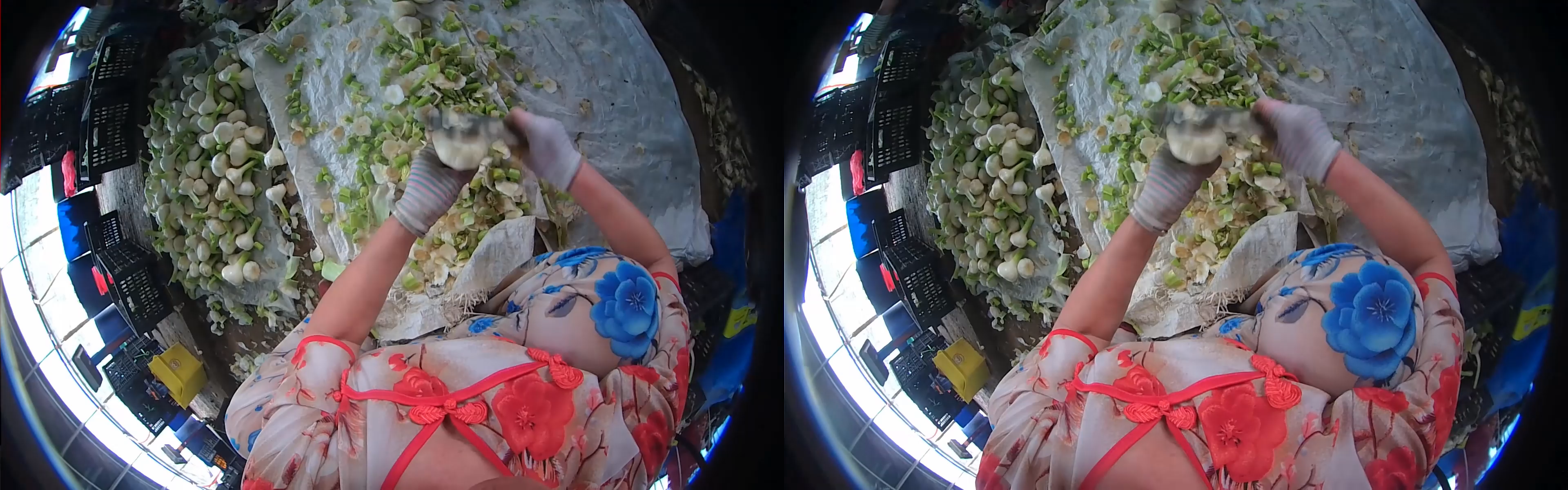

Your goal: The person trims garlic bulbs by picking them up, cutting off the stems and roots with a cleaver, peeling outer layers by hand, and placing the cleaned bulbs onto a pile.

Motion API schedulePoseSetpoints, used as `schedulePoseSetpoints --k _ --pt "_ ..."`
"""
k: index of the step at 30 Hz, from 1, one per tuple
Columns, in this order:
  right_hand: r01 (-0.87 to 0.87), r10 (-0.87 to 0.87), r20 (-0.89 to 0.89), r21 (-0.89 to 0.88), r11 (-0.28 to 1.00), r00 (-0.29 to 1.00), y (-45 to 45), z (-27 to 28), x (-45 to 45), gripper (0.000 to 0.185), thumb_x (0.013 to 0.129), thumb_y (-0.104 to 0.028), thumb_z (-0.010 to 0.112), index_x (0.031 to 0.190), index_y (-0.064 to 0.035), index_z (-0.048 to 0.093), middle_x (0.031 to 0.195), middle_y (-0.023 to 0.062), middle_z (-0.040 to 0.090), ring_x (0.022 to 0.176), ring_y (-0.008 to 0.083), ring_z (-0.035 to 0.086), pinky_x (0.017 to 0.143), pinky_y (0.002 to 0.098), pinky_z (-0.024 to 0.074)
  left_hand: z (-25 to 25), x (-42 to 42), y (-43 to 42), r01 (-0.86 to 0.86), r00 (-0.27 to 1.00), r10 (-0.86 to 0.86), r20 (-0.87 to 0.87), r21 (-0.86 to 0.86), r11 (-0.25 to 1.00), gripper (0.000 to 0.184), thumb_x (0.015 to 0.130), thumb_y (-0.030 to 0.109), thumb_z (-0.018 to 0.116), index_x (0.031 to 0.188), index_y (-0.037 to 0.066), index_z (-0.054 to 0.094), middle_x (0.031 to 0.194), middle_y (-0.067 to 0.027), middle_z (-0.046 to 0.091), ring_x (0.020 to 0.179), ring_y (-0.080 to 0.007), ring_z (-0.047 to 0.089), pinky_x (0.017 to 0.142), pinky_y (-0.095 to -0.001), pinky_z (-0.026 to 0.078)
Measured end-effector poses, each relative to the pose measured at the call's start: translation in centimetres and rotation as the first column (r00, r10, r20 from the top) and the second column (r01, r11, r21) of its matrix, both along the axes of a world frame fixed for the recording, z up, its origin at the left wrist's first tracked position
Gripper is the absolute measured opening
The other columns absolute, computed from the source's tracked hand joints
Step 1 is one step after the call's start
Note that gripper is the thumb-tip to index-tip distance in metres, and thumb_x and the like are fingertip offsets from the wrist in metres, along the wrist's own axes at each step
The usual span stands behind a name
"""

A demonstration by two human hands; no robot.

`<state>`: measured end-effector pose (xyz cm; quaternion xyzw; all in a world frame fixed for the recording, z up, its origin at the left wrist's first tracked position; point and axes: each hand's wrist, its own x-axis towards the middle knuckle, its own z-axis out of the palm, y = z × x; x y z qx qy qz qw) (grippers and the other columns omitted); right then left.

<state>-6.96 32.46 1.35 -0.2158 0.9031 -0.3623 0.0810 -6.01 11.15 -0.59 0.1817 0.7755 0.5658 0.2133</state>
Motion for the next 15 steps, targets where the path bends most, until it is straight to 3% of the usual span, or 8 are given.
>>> schedulePoseSetpoints --k 3,5,7,9,11,13,14,15 --pt "0.226 -0.259 0.051 0.344 0.911 0.965 3.2 -3.9 -1.3 0.025 0.070 -0.006 0.063 0.093 -0.0062 0.051 0.076 0.0168 0.058 0.072 0.0347 0.058 0.062 0.0383 0.0459 3.4 -0.1 -0.3 -0.117 0.993 0.118 -0.010 0.020 0.993 0.037 0.075 0.009 0.065 0.109 0.004 0.051 0.104 -0.0079 0.059 0.095 -0.0180 0.057 0.084 -0.0294 0.045" --pt "0.240 -0.219 -0.154 0.137 0.961 0.964 4.2 -3.8 -1.1 0.021 0.075 -0.008 0.061 0.093 -0.0056 0.052 0.077 0.0181 0.060 0.072 0.0358 0.058 0.062 0.0399 0.0454 3.8 -0.7 -1.0 -0.144 0.990 0.144 -0.006 -0.063 0.988 0.040 0.074 0.008 0.066 0.110 0.004 0.050 0.104 -0.0079 0.059 0.094 -0.0173 0.058 0.083 -0.0290 0.046" --pt "0.382 -0.375 -0.071 0.156 0.911 0.924 2.5 -2.6 -1.9 0.020 0.075 -0.007 0.061 0.093 -0.0044 0.053 0.078 0.0194 0.060 0.071 0.0349 0.059 0.061 0.0382 0.0464 2.6 -1.5 -1.3 -0.207 0.978 0.208 -0.008 0.070 0.976 0.035 0.076 0.017 0.063 0.108 0.009 0.052 0.104 -0.0052 0.059 0.096 -0.0177 0.057 0.085 -0.0304 0.045" --pt "0.385 -0.385 0.036 -0.192 0.903 0.922 0.8 0.3 -1.5 0.017 0.076 -0.005 0.060 0.092 -0.0041 0.053 0.078 0.0184 0.060 0.070 0.0331 0.059 0.061 0.0351 0.0477 2.5 -1.9 -1.6 -0.241 0.970 0.241 0.013 0.093 0.966 0.033 0.077 0.027 0.060 0.108 0.015 0.053 0.104 -0.0032 0.059 0.097 -0.0184 0.056 0.088 -0.0318 0.044" --pt "0.301 -0.288 0.087 -0.251 0.920 0.954 -0.9 3.7 -0.6 0.020 0.073 -0.001 0.060 0.091 -0.0039 0.053 0.077 0.0163 0.060 0.069 0.0311 0.060 0.062 0.0329 0.0485 1.3 -2.5 -1.9 -0.298 0.950 0.307 -0.046 0.149 0.943 0.029 0.076 0.029 0.063 0.100 0.014 0.055 0.099 -0.0038 0.060 0.093 -0.0204 0.057 0.085 -0.0352 0.045" --pt "0.011 -0.052 -0.179 -0.225 0.974 0.982 -1.7 4.8 0.0 0.026 0.067 0.001 0.060 0.091 -0.0036 0.054 0.074 0.0142 0.059 0.069 0.0311 0.060 0.062 0.0337 0.0487 -0.1 -2.6 -2.1 -0.311 0.919 0.363 -0.156 0.281 0.908 0.027 0.077 0.033 0.064 0.091 0.011 0.057 0.091 -0.0056 0.061 0.086 -0.0228 0.059 0.078 -0.0379 0.049" --pt "-0.052 0.009 -0.255 -0.162 0.985 0.967 -2.0 5.0 0.3 0.033 0.060 -0.001 0.062 0.092 -0.0045 0.054 0.074 0.0127 0.058 0.068 0.0308 0.059 0.060 0.0349 0.0482 0.7 -2.5 -2.1 -0.521 0.835 0.309 0.454 0.476 0.709 0.030 0.076 0.037 0.064 0.085 0.009 0.057 0.084 -0.0067 0.060 0.079 -0.0230 0.060 0.073 -0.0365 0.050" --pt "-0.052 0.010 -0.250 -0.164 0.985 0.968 -2.3 5.0 0.6 0.033 0.060 -0.001 0.062 0.092 -0.0045 0.054 0.074 0.0127 0.058 0.068 0.0308 0.059 0.060 0.0349 0.0482 2.0 -2.4 -2.0 -0.768 0.496 -0.005 0.868 0.442 0.463 0.034 0.076 0.041 0.065 0.079 0.008 0.058 0.077 -0.0078 0.060 0.071 -0.0232 0.061 0.067 -0.0352 0.052"
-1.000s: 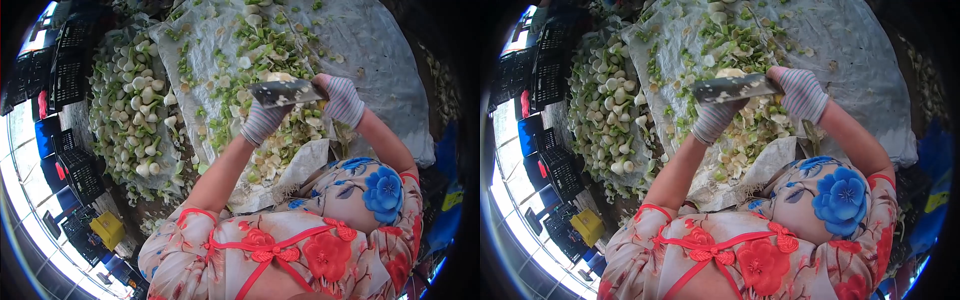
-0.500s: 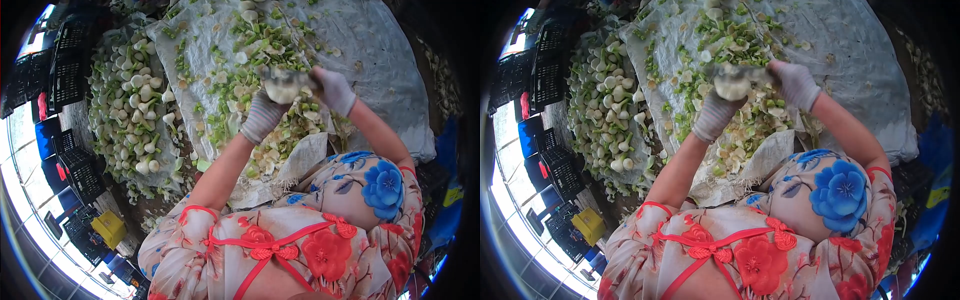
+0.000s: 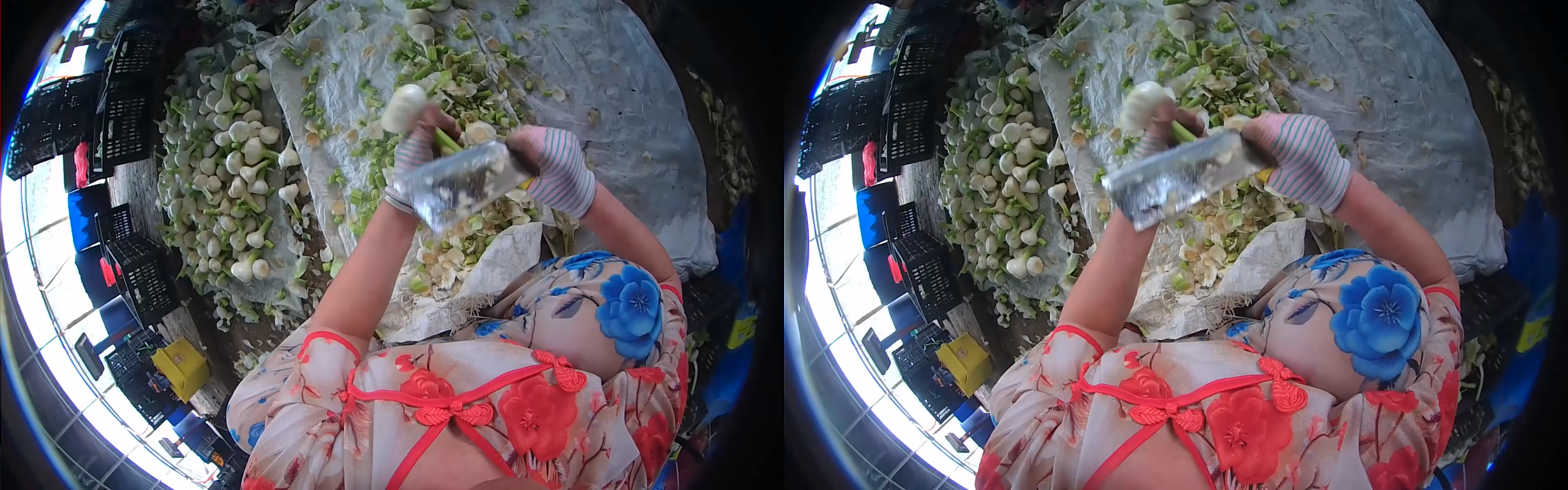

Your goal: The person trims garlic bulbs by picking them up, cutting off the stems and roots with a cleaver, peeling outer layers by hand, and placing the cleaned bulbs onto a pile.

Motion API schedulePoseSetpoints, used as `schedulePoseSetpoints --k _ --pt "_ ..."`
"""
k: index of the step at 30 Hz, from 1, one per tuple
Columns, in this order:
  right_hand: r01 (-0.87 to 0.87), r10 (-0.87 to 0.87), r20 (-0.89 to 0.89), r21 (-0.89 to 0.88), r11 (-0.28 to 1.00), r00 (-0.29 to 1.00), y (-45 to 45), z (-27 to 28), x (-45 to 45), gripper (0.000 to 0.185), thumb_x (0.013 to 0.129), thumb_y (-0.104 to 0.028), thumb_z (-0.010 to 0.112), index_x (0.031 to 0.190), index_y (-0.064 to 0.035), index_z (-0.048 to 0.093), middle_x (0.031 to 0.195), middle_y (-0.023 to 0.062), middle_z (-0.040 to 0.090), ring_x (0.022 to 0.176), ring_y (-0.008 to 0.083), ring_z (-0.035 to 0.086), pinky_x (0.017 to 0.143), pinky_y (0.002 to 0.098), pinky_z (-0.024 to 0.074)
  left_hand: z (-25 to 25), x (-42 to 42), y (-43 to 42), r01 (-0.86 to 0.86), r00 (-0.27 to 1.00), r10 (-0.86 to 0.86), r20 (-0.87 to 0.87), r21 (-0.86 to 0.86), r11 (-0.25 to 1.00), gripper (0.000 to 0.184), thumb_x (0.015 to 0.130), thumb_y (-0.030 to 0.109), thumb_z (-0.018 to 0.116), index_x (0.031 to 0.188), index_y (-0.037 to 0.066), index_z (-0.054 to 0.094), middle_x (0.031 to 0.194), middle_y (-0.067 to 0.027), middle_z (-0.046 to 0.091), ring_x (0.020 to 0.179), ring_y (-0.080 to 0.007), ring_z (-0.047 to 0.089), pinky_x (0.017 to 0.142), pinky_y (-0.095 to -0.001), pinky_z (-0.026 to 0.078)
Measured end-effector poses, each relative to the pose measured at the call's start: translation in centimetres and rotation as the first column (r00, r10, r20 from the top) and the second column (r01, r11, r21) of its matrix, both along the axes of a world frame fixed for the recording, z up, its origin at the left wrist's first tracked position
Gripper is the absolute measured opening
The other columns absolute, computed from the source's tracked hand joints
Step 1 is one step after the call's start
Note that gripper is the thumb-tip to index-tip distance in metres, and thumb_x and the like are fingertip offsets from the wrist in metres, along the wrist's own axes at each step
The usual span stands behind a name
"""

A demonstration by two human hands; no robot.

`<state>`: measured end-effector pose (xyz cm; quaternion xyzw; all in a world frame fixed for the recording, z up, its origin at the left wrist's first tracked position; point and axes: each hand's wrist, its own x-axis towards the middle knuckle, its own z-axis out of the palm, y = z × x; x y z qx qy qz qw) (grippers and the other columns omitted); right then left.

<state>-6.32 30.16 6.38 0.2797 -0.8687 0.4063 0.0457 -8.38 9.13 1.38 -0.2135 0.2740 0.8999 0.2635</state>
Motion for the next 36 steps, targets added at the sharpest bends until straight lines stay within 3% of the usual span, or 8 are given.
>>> schedulePoseSetpoints --k 13,18,22,23,26,30,32,36 --pt "0.037 0.016 -0.203 0.252 0.967 0.979 -1.4 -3.2 -1.1 0.027 0.064 -0.011 0.060 0.090 -0.0072 0.053 0.072 0.0120 0.055 0.068 0.0323 0.056 0.062 0.0403 0.0457 1.4 1.3 2.8 -0.235 0.909 0.217 0.356 0.009 0.972 0.042 0.081 0.047 0.054 0.091 0.007 0.047 0.068 -0.0039 0.052 0.059 -0.0200 0.051 0.052 -0.0343 0.047" --pt "0.424 -0.533 0.143 0.452 0.785 0.834 6.5 -11.2 -3.4 0.026 0.078 -0.022 0.058 0.097 -0.0059 0.051 0.085 0.0183 0.060 0.078 0.0358 0.058 0.065 0.0430 0.0446 3.6 1.1 1.1 -0.174 0.868 0.190 0.459 -0.078 0.982 0.038 0.080 0.046 0.049 0.063 0.014 0.038 0.054 0.0007 0.033 0.049 -0.0148 0.029 0.048 -0.0309 0.027" --pt "0.490 -0.622 0.125 0.505 0.711 0.773 7.2 -11.3 -5.7 0.031 0.079 -0.029 0.059 0.099 -0.0072 0.051 0.085 0.0182 0.061 0.081 0.0362 0.058 0.068 0.0428 0.0451 2.7 -3.1 -12.1 -0.245 0.922 0.250 -0.297 0.055 0.968 0.034 0.077 0.044 0.052 0.076 0.011 0.057 0.073 -0.0060 0.054 0.067 -0.0203 0.050 0.065 -0.0354 0.041" --pt "0.492 -0.624 0.123 0.506 0.708 0.772 7.4 -11.4 -6.5 0.031 0.079 -0.029 0.059 0.099 -0.0072 0.051 0.085 0.0182 0.061 0.081 0.0362 0.058 0.068 0.0428 0.0451 2.5 -4.3 -17.6 -0.354 0.852 0.443 -0.280 0.315 0.881 0.046 0.082 0.050 0.043 0.094 0.007 0.055 0.086 -0.0100 0.054 0.077 -0.0224 0.051 0.073 -0.0399 0.041" --pt "0.522 -0.581 0.098 0.337 0.784 0.808 6.7 -11.2 -10.7 0.031 0.078 -0.029 0.060 0.099 -0.0079 0.051 0.086 0.0170 0.061 0.081 0.0363 0.058 0.068 0.0420 0.0456 8.2 -3.8 -17.6 -0.906 0.418 0.888 -0.193 -0.169 0.389 0.051 0.086 0.050 0.033 0.104 0.006 0.049 0.095 -0.0126 0.052 0.084 -0.0235 0.049 0.078 -0.0419 0.039" --pt "0.315 -0.341 0.073 0.240 0.918 0.937 -0.1 -8.8 -16.1 0.030 0.080 -0.027 0.058 0.100 -0.0072 0.049 0.088 0.0164 0.060 0.084 0.0357 0.057 0.071 0.0416 0.0453 2.5 -0.7 -16.1 -0.614 0.751 0.660 -0.027 -0.395 0.683 0.041 0.086 0.042 0.042 0.105 0.006 0.049 0.099 -0.0138 0.054 0.088 -0.0246 0.051 0.079 -0.0407 0.041" --pt "0.262 -0.302 0.089 0.305 0.915 0.949 -3.5 -9.6 -19.0 0.030 0.080 -0.027 0.058 0.101 -0.0076 0.049 0.093 0.0158 0.059 0.089 0.0345 0.056 0.075 0.0412 0.0447 -2.5 1.1 -16.4 -0.426 0.905 0.423 -0.047 -0.133 0.895 0.035 0.085 0.034 0.050 0.106 0.005 0.051 0.098 -0.0127 0.056 0.088 -0.0235 0.054 0.077 -0.0394 0.043" --pt "0.316 -0.436 0.128 0.513 0.798 0.891 -8.7 -13.4 -24.1 0.035 0.078 -0.028 0.059 0.106 -0.0093 0.049 0.104 0.0134 0.056 0.102 0.0300 0.051 0.084 0.0400 0.0423 -3.0 3.8 -12.3 -0.346 0.907 0.403 0.117 -0.335 0.876 0.032 0.082 0.025 0.057 0.107 0.006 0.051 0.093 -0.0109 0.059 0.082 -0.0221 0.056 0.071 -0.0373 0.048"
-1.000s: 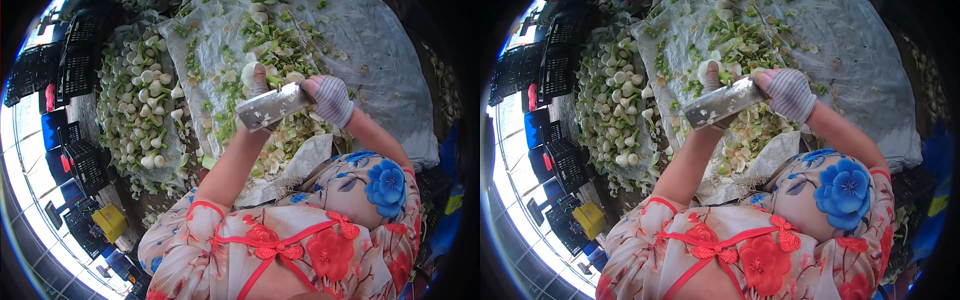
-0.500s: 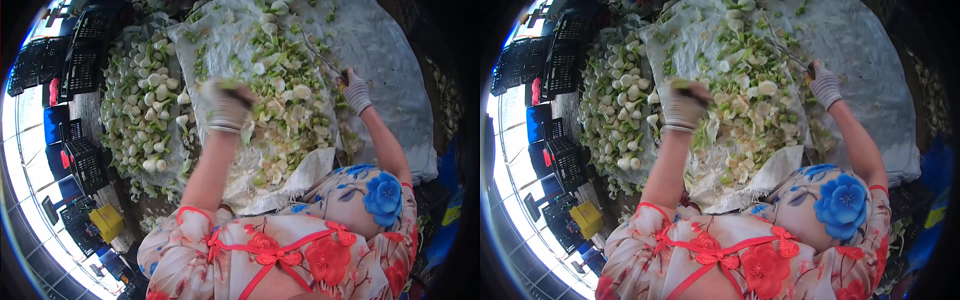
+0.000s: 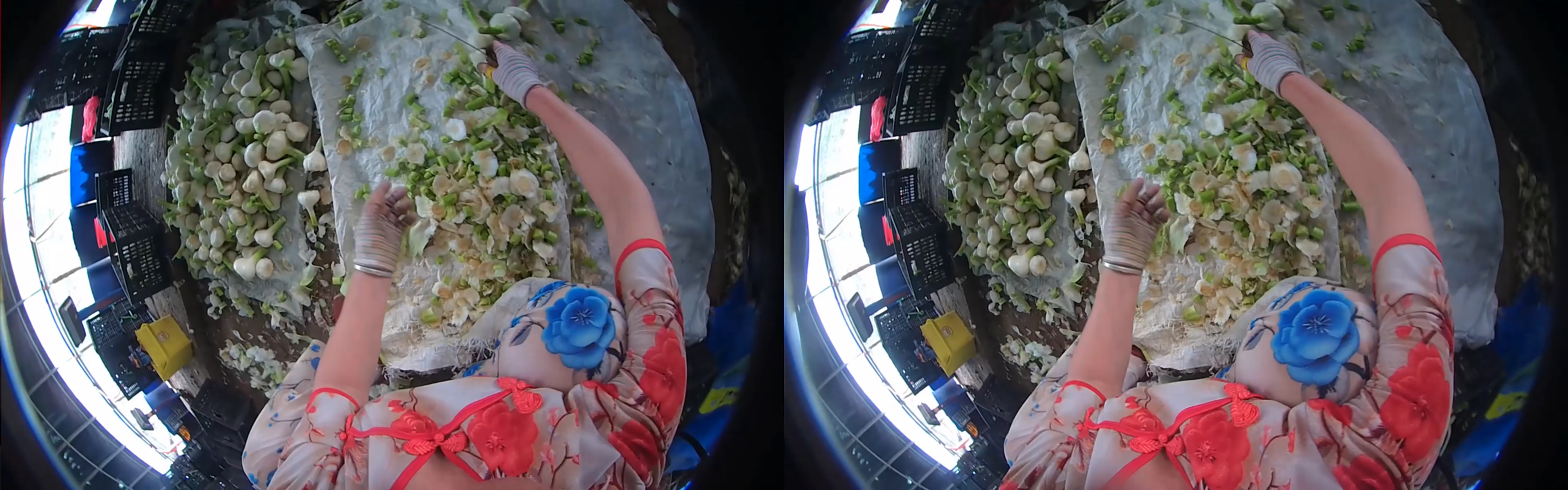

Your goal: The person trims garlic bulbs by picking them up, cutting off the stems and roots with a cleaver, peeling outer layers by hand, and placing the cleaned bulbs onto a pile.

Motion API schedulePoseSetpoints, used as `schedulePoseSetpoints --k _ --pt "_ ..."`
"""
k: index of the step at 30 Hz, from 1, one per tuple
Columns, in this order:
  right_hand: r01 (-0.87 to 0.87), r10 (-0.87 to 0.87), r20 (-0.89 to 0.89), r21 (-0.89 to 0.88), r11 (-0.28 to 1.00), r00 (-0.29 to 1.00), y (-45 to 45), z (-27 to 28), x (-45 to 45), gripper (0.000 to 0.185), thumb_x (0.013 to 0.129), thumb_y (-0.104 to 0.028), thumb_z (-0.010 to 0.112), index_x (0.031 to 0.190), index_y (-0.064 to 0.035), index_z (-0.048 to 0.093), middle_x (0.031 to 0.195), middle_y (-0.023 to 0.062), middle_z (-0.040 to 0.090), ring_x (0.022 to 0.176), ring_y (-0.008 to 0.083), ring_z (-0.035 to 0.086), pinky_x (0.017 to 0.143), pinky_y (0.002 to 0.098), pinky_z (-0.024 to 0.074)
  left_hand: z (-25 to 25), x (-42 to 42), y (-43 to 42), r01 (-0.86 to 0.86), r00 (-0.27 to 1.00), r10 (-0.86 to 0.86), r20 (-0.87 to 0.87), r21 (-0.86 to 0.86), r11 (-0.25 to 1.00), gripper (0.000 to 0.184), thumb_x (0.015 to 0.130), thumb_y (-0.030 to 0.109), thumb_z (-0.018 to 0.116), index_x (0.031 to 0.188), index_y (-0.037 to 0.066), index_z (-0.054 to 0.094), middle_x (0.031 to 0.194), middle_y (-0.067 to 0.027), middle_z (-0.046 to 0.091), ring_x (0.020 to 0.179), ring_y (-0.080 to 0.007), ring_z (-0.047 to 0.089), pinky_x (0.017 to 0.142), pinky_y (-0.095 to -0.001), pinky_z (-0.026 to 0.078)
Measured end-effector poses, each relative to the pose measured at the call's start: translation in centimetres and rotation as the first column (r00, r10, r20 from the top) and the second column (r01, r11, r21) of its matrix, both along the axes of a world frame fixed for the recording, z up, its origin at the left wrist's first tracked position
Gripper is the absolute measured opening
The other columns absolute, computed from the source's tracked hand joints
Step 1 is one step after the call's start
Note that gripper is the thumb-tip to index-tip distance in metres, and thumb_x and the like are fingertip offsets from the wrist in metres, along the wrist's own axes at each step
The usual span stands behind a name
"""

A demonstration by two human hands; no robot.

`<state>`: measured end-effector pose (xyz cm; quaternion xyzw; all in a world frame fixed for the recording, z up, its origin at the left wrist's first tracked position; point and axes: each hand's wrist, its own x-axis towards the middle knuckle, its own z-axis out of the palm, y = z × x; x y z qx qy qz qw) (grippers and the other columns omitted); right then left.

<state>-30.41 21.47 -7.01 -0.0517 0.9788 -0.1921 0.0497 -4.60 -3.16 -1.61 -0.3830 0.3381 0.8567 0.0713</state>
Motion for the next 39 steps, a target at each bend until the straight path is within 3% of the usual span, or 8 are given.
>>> schedulePoseSetpoints --k 6,9,21,23,26,32,34,39 --pt "-0.033 -0.007 -0.095 -0.404 0.914 0.995 0.9 -2.7 -1.3 0.029 0.078 -0.024 0.064 0.099 -0.0060 0.055 0.096 0.0105 0.061 0.089 0.0291 0.058 0.078 0.0372 0.0478 -1.6 0.4 1.3 0.121 0.987 -0.117 0.113 -0.032 0.992 0.039 0.084 0.025 0.056 0.115 0.005 0.045 0.095 -0.0127 0.058 0.075 -0.0201 0.059 0.064 -0.0337 0.051" --pt "0.257 0.095 0.290 -0.929 0.266 0.952 3.9 -1.6 0.9 0.033 0.070 -0.006 0.073 0.099 -0.0066 0.055 0.086 0.0038 0.061 0.073 0.0126 0.060 0.060 0.0250 0.0500 -1.8 -0.4 2.2 0.199 0.980 -0.198 0.014 -0.073 0.977 0.040 0.084 0.024 0.055 0.117 0.004 0.044 0.093 -0.0105 0.059 0.076 -0.0183 0.059 0.065 -0.0312 0.050" --pt "0.449 -0.126 0.444 -0.765 0.462 0.887 14.9 4.2 14.0 0.040 0.079 -0.007 0.063 0.115 -0.0029 0.045 0.087 0.0022 0.058 0.069 0.0102 0.056 0.057 0.0230 0.0440 -6.3 -18.5 9.3 0.270 0.947 -0.307 0.091 -0.745 0.611 0.061 0.079 0.029 0.059 0.129 0.005 0.035 0.107 -0.0110 0.055 0.080 -0.0188 0.058 0.065 -0.0295 0.048" --pt "0.461 -0.139 0.450 -0.767 0.447 0.882 16.1 4.4 17.0 0.040 0.079 -0.007 0.063 0.114 -0.0025 0.045 0.087 0.0022 0.058 0.070 0.0100 0.056 0.058 0.0232 0.0444 -6.6 -21.0 11.3 0.460 0.864 -0.304 0.401 -0.875 0.152 0.072 0.072 0.033 0.066 0.130 0.005 0.034 0.115 -0.0146 0.054 0.091 -0.0257 0.059 0.075 -0.0328 0.047" --pt "0.493 -0.142 0.486 -0.744 0.452 0.863 17.1 5.2 20.0 0.041 0.078 -0.009 0.065 0.114 -0.0033 0.046 0.089 0.0026 0.058 0.074 0.0101 0.056 0.061 0.0237 0.0455 -7.0 -23.0 11.6 0.598 0.659 -0.527 0.537 -0.798 -0.066 0.078 0.067 0.036 0.070 0.129 0.004 0.035 0.120 -0.0185 0.051 0.100 -0.0301 0.056 0.085 -0.0330 0.044" --pt "0.555 -0.165 0.543 -0.710 0.433 0.823 16.6 6.6 22.3 0.046 0.077 -0.008 0.066 0.117 0.0001 0.044 0.096 0.0047 0.056 0.084 0.0111 0.055 0.073 0.0243 0.0471 -6.1 -19.5 11.0 0.240 0.805 -0.585 -0.097 -0.849 0.471 0.053 0.070 0.004 0.066 0.117 0.006 0.040 0.097 -0.0105 0.057 0.085 -0.0189 0.057 0.077 -0.0288 0.046" --pt "0.597 -0.137 0.598 -0.698 0.395 0.790 15.6 6.8 22.4 0.046 0.077 -0.008 0.066 0.117 0.0006 0.044 0.098 0.0053 0.055 0.086 0.0116 0.055 0.075 0.0246 0.0470 -3.8 -16.3 10.4 0.156 0.742 -0.504 -0.443 -0.617 0.771 0.055 0.070 -0.005 0.058 0.119 0.006 0.036 0.096 -0.0080 0.054 0.084 -0.0178 0.055 0.073 -0.0296 0.047" --pt "0.293 -0.047 0.351 -0.693 0.658 0.935 12.2 9.0 20.8 0.031 0.078 -0.012 0.066 0.102 -0.0002 0.050 0.082 0.0046 0.057 0.078 0.0083 0.053 0.067 0.0248 0.0454 0.8 -10.5 10.3 0.389 0.809 -0.370 -0.457 -0.056 0.919 0.052 0.065 -0.011 0.051 0.114 0.004 0.043 0.096 -0.0081 0.053 0.082 -0.0173 0.054 0.069 -0.0291 0.046"
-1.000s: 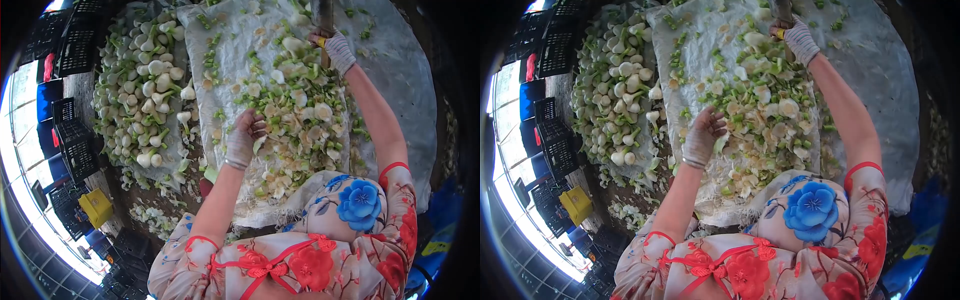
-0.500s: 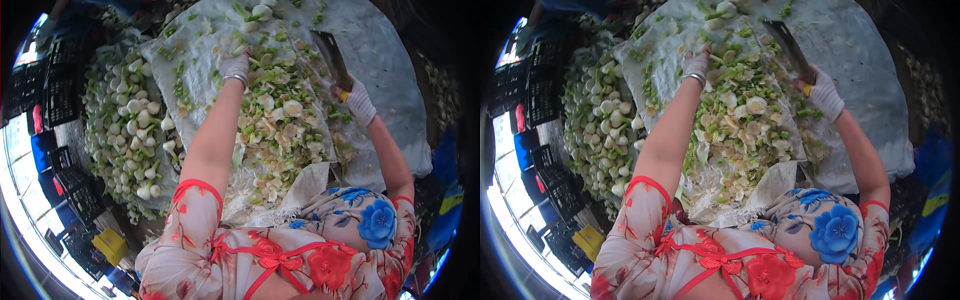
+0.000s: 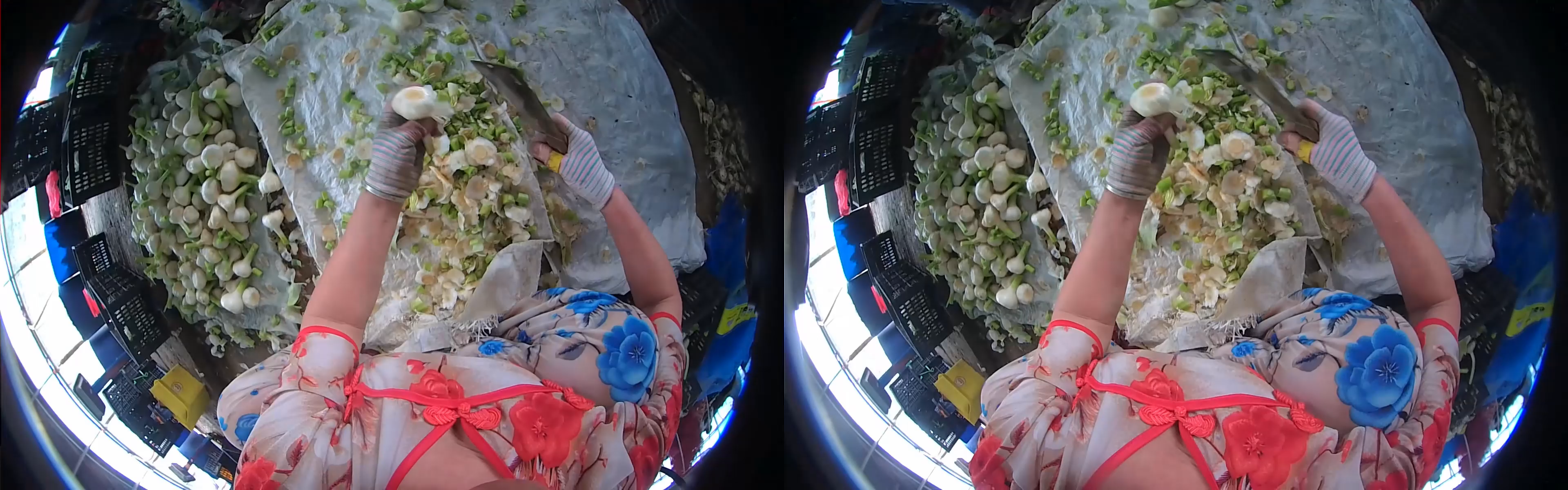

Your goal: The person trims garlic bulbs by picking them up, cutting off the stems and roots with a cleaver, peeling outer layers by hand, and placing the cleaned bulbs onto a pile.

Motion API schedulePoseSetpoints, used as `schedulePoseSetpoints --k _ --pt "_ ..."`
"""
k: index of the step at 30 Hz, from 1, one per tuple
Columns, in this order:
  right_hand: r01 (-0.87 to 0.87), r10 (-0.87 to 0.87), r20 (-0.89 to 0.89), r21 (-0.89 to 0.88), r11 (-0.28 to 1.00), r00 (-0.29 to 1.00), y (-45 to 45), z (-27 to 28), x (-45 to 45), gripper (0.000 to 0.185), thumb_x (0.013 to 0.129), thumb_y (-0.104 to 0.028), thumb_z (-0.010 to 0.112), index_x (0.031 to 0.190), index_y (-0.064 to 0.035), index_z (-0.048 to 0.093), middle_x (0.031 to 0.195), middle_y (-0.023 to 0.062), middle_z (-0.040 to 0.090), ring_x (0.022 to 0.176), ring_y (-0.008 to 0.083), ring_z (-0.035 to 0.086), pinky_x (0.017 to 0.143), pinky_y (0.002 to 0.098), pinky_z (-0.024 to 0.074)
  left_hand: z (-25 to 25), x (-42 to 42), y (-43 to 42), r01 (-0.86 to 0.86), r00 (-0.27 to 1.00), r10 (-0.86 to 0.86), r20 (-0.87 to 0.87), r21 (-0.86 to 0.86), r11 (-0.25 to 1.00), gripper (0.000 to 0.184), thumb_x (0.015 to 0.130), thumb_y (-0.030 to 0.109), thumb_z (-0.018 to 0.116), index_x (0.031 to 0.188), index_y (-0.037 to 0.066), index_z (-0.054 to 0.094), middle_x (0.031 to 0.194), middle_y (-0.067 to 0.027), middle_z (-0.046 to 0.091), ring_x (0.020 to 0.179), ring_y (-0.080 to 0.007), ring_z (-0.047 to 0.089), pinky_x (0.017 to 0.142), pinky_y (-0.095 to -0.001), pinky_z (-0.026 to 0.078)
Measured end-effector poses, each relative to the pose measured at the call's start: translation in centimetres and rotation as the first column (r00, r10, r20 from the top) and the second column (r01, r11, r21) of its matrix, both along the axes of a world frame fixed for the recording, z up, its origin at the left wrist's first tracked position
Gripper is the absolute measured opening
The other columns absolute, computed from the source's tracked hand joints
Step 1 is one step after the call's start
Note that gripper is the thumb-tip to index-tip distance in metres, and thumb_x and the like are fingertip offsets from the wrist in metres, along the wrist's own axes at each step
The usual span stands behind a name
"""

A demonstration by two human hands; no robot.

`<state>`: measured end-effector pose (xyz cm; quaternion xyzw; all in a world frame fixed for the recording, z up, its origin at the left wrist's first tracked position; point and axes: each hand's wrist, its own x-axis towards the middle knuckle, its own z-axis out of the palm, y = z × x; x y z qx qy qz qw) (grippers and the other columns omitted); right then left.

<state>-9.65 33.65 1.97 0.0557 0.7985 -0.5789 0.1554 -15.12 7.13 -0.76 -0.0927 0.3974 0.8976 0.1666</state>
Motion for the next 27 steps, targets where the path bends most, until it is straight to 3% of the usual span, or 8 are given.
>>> schedulePoseSetpoints --k 5,6,7,12,17,20,22,27 --pt "-0.138 0.277 -0.351 0.373 0.918 0.894 -4.1 4.6 0.2 0.020 0.073 -0.006 0.063 0.090 -0.0033 0.052 0.073 0.0111 0.057 0.066 0.0212 0.056 0.061 0.0299 0.0452 2.1 3.5 0.0 0.237 0.969 -0.239 -0.061 -0.041 0.971 0.047 0.067 -0.005 0.055 0.113 0.003 0.047 0.100 -0.0074 0.055 0.081 -0.0183 0.056 0.068 -0.0298 0.047" --pt "-0.161 0.361 -0.429 0.436 0.886 0.828 -4.7 5.6 0.4 0.024 0.067 -0.003 0.063 0.089 -0.0036 0.052 0.073 0.0134 0.056 0.065 0.0298 0.055 0.058 0.0331 0.0452 3.8 3.9 0.2 0.182 0.923 -0.313 -0.224 -0.464 0.867 0.044 0.071 0.003 0.063 0.113 0.003 0.048 0.100 -0.0070 0.057 0.088 -0.0169 0.057 0.075 -0.0299 0.048" --pt "-0.156 0.359 -0.429 0.438 0.885 0.829 -5.2 5.8 0.6 0.024 0.067 -0.003 0.063 0.089 -0.0036 0.052 0.073 0.0134 0.056 0.065 0.0298 0.055 0.058 0.0331 0.0452 3.8 4.7 0.3 0.185 0.921 -0.317 -0.227 -0.462 0.868 0.044 0.071 0.003 0.063 0.113 0.003 0.048 0.100 -0.0070 0.057 0.088 -0.0169 0.057 0.075 -0.0299 0.048" --pt "-0.242 0.550 -0.402 0.602 0.761 0.732 -5.9 6.3 1.8 0.033 0.059 -0.002 0.062 0.090 -0.0053 0.052 0.073 0.0122 0.055 0.070 0.0336 0.056 0.059 0.0382 0.0457 3.2 6.6 -0.3 0.229 0.969 -0.244 0.039 0.232 0.945 0.025 0.089 0.013 0.046 0.112 0.003 0.049 0.102 -0.0096 0.059 0.092 -0.0200 0.060 0.081 -0.0347 0.052" --pt "-0.306 0.581 -0.343 0.597 0.741 0.738 -6.4 6.0 2.8 0.039 0.056 -0.002 0.063 0.092 -0.0056 0.051 0.077 0.0120 0.056 0.073 0.0332 0.056 0.063 0.0387 0.0467 2.9 7.9 -0.4 0.210 0.969 -0.231 0.092 0.195 0.958 0.025 0.090 0.014 0.043 0.112 0.004 0.049 0.102 -0.0114 0.059 0.090 -0.0227 0.061 0.080 -0.0352 0.054" --pt "-0.313 0.565 -0.351 0.564 0.764 0.747 -6.1 4.8 3.1 0.039 0.056 -0.001 0.062 0.093 -0.0055 0.051 0.077 0.0124 0.056 0.073 0.0333 0.057 0.063 0.0385 0.0469 3.1 9.1 -0.5 0.294 0.948 -0.316 -0.038 -0.274 0.916 0.024 0.090 0.013 0.044 0.112 0.004 0.048 0.106 -0.0118 0.057 0.094 -0.0221 0.059 0.082 -0.0358 0.052" --pt "-0.283 0.538 -0.356 0.564 0.775 0.765 -6.0 4.4 3.1 0.037 0.057 -0.001 0.061 0.093 -0.0057 0.050 0.078 0.0123 0.056 0.072 0.0332 0.057 0.062 0.0382 0.0471 6.3 9.8 0.1 0.224 0.870 -0.486 -0.080 -0.815 0.535 0.022 0.089 0.010 0.044 0.111 0.004 0.047 0.111 -0.0114 0.054 0.099 -0.0217 0.056 0.086 -0.0362 0.050" --pt "-0.238 0.484 -0.362 0.549 0.802 0.797 -5.5 4.2 3.4 0.034 0.061 -0.004 0.062 0.092 -0.0053 0.050 0.075 0.0132 0.056 0.071 0.0337 0.057 0.060 0.0376 0.0470 3.0 9.7 0.4 0.283 0.958 -0.288 -0.009 -0.156 0.946 0.030 0.082 0.008 0.057 0.110 0.005 0.046 0.110 -0.0091 0.054 0.098 -0.0169 0.056 0.084 -0.0303 0.048"
